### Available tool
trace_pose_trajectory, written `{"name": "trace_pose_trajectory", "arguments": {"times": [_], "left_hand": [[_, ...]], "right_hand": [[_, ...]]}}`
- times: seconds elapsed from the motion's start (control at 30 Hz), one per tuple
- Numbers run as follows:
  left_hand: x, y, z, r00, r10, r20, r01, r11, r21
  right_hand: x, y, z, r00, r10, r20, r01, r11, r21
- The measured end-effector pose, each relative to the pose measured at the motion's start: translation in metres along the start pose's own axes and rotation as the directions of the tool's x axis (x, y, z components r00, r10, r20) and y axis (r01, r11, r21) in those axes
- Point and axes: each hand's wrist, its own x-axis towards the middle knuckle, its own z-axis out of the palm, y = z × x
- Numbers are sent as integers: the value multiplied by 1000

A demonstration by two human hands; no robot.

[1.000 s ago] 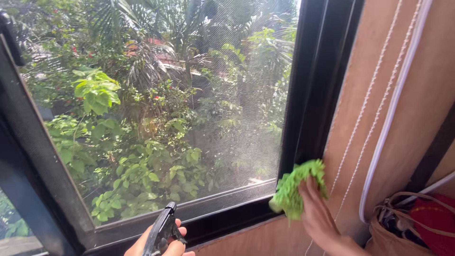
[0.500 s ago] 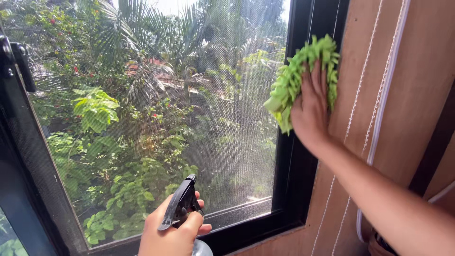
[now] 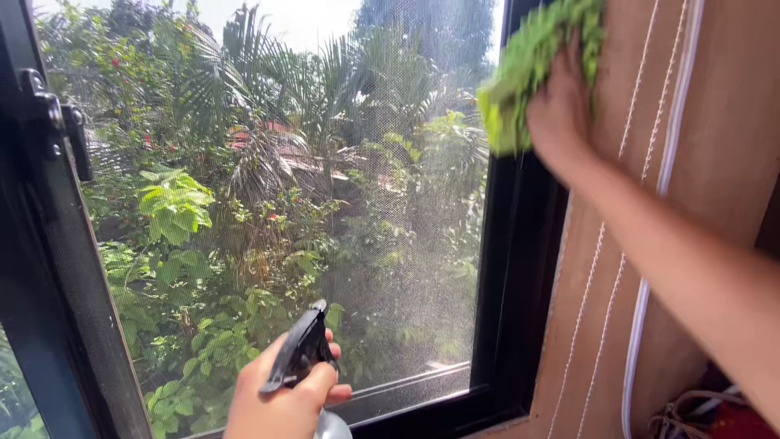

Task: The person cleans a window using a spray bottle and a green microfiber cloth. They repeatedly spray the glass and wipe it in sections, moving from one side of the window to the other.

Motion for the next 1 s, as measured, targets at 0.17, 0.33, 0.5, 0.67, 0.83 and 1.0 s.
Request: {"name": "trace_pose_trajectory", "arguments": {"times": [0.17,0.33,0.5,0.67,0.83,1.0], "left_hand": [[-8,50,-8,988,154,-32,-154,988,-11],[-16,63,-41,970,205,-129,-210,978,-23],[-30,61,-88,923,273,-272,-273,961,36],[-54,78,-113,883,198,-425,-164,980,114],[-92,95,-115,819,202,-537,-165,979,116],[-124,108,-130,794,317,-519,-299,946,121]], "right_hand": [[60,7,8,981,-156,-114,142,983,-119],[-46,-27,16,987,-152,-48,142,975,-174],[-128,-70,23,987,-69,148,88,988,-126],[-111,-81,38,989,-80,123,75,996,46],[-71,-116,57,996,-77,51,64,976,209],[-63,-196,91,981,-182,72,146,925,351]]}}
